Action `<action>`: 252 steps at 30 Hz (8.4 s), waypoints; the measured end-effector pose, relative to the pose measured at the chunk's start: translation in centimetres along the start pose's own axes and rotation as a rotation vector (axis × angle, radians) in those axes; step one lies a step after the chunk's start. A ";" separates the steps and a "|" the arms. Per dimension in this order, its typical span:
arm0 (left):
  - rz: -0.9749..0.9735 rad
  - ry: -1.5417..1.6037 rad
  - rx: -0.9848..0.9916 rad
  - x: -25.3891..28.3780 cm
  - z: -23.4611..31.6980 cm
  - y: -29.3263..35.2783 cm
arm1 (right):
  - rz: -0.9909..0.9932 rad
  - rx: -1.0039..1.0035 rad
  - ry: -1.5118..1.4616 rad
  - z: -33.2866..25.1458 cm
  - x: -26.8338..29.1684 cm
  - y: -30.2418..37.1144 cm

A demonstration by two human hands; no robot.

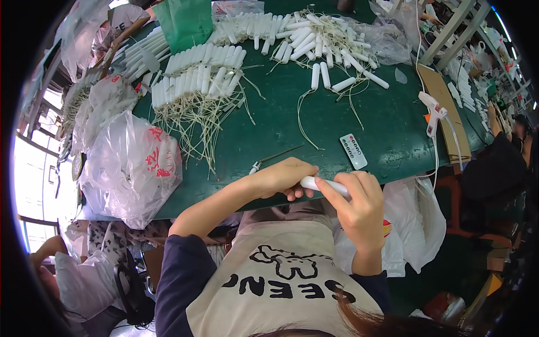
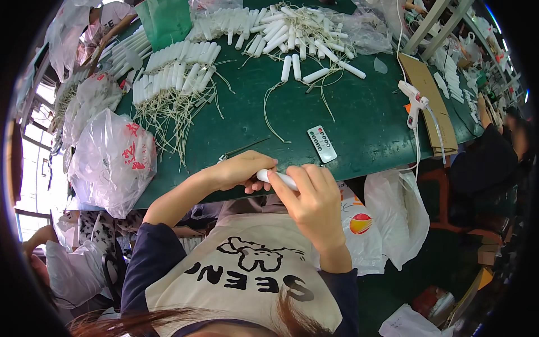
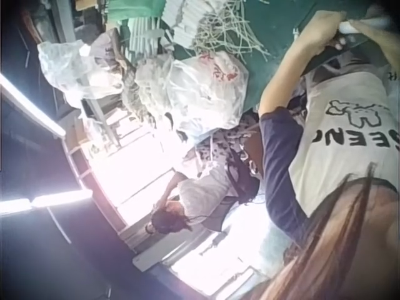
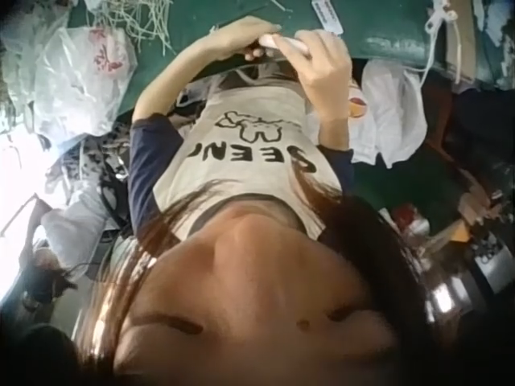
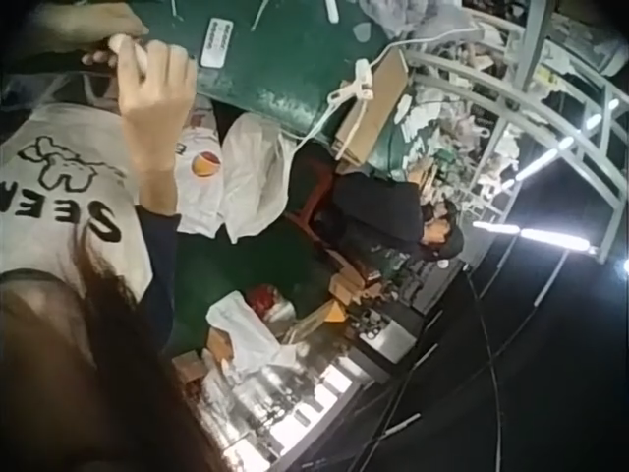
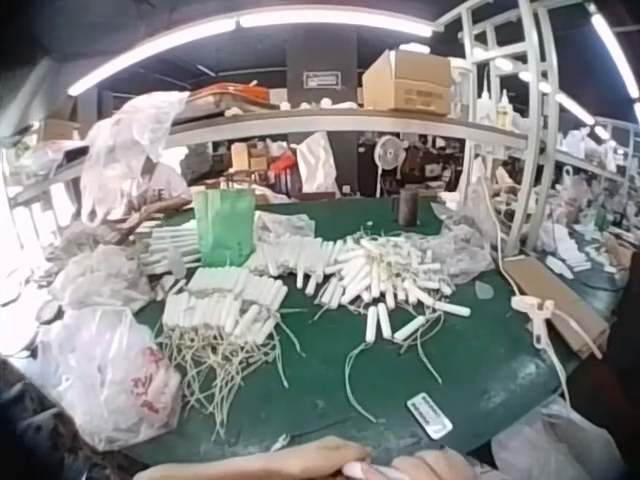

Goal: Assembling small white cylindrical components by inserting wires and sealing them using a lighter.

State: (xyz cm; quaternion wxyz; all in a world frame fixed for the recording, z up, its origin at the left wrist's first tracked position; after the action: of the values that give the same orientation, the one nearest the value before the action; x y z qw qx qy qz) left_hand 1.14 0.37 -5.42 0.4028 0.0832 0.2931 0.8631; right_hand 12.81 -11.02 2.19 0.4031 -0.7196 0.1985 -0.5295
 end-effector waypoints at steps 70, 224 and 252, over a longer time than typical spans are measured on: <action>1.303 -1.407 0.044 35.8 15.6 -8.7 | -0.110 -0.617 -0.365 6.6 -5.6 4.1; -0.305 -0.052 -0.221 1.0 0.2 4.3 | -0.048 -0.742 0.259 10.3 -8.0 6.4; -0.234 -0.083 -0.160 1.2 -0.2 4.0 | -0.215 -0.971 -0.793 7.7 -3.5 5.2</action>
State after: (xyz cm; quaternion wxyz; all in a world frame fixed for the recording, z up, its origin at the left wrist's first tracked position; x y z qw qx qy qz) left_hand -2.24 -0.82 -3.40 0.5177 0.0515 0.2143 0.8267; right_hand 19.35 -8.78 -4.97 0.0182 -0.9776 0.1785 -0.1100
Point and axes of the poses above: each hand's wrist, its own y-axis away from the middle knuckle, its own x-axis out of the back of the hand, z = x × y, the point moved 3 cm from there along -y, towards the middle knuckle, and after that the axes turned 13 degrees about z, right-handed, at the moved point
